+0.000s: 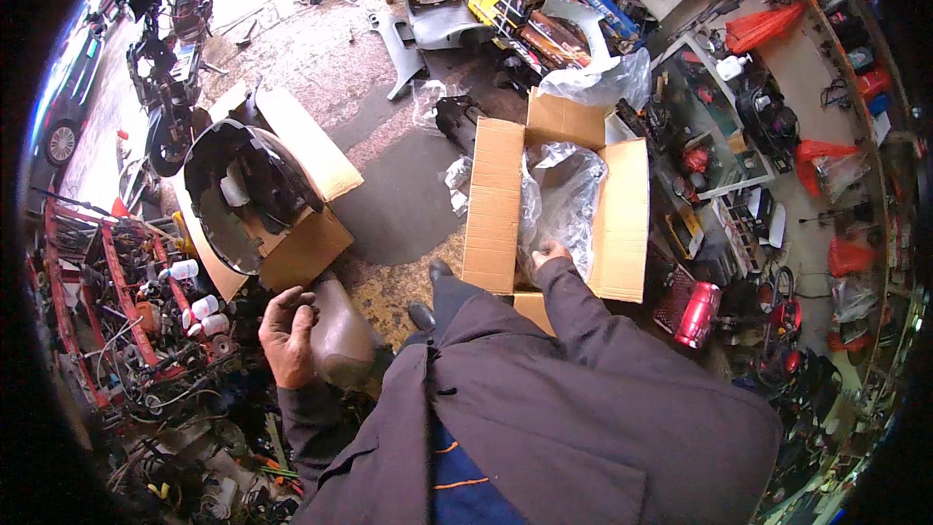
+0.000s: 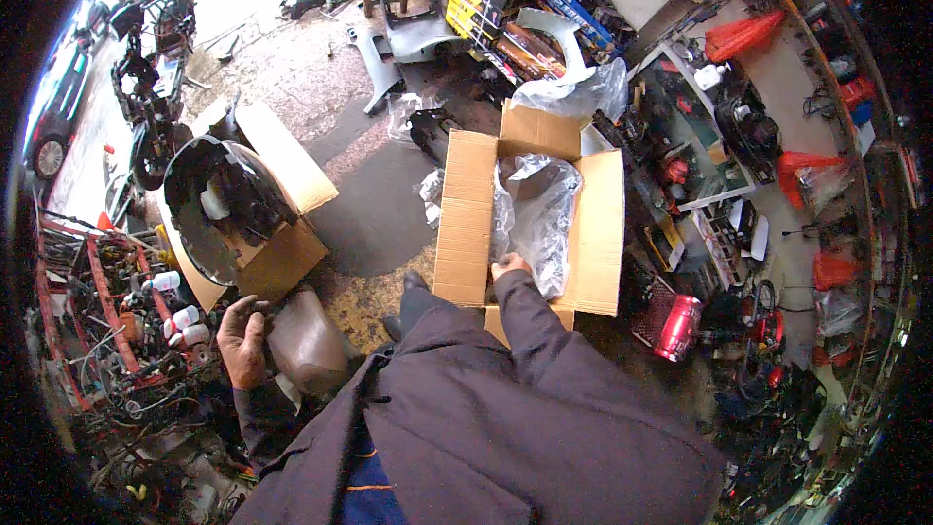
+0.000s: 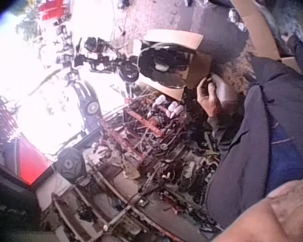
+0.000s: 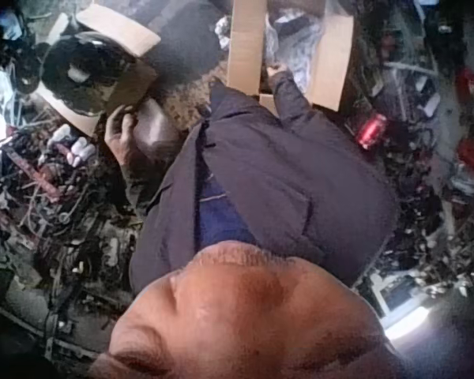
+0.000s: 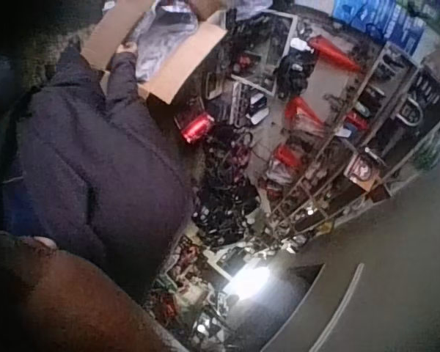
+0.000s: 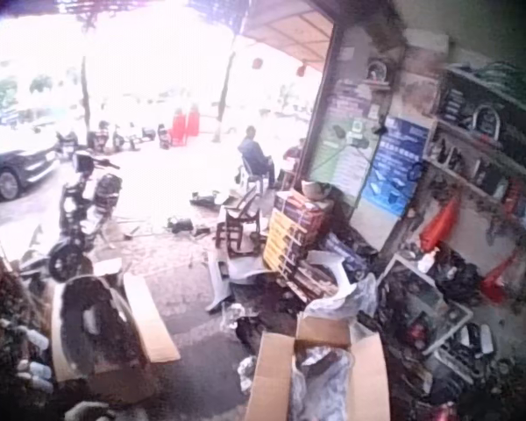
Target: The person works on the electrical system of a disassembled scooter, connecting wires and securing a blue component. They then walk through the workshop and use a cordless drill to fasten a front fender onto the scooter.
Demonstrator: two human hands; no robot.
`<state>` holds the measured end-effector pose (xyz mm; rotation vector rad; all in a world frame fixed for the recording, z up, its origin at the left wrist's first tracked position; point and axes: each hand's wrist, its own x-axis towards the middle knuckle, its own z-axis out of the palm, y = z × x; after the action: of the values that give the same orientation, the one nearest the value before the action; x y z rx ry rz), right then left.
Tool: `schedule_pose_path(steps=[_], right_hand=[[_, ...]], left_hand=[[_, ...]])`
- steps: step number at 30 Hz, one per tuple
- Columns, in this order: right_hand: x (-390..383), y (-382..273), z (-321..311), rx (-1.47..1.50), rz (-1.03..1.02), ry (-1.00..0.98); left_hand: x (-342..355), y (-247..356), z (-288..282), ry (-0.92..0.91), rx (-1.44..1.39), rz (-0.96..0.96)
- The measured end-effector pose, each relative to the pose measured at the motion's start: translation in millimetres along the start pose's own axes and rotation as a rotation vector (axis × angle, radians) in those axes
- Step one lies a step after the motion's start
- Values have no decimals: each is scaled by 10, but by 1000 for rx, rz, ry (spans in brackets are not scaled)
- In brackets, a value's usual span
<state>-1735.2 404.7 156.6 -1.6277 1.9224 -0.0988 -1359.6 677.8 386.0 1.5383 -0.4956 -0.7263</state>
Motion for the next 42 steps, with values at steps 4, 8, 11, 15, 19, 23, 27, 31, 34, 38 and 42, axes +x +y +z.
schedule_pose_path(steps=[4, 8, 11, 15, 19, 23, 27, 31, 34, 38, 42], right_hand=[[393, 257, 332, 83, 3, 46], [1057, 218, 950, 209, 30, -81], [1640, -156, 1232, 271, 135, -74], [2343, -985, 1128, 354, -13, -108], [3027, -2016, 897, 184, -217, -54], [3356, -2867, 813, 372, -95, -170], [3559, -3324, 932, 390, -134, -162], [3846, -3589, 898, 377, -63, -129], [4033, -3842, 593, 341, -39, -124], [4180, -4528, 415, 350, 108, -141], [4249, -5126, 600, 332, 72, -150]], left_hand=[[413, 51, 38, -44, 81, -52], [1007, 134, 38, -7, 140, -72], [1543, 267, 226, 21, 147, -96], [2207, 408, 449, -15, 99, -87], [2712, 426, 563, 20, 108, -81], [3150, 428, 519, 51, 72, -155], [3800, 428, 477, 47, 69, -143], [4687, 473, 487, -4, 52, -136], [5304, 552, 473, -32, 51, -42], [5953, 707, 374, -64, 42, 16], [6388, 797, 225, -30, 84, 37]])
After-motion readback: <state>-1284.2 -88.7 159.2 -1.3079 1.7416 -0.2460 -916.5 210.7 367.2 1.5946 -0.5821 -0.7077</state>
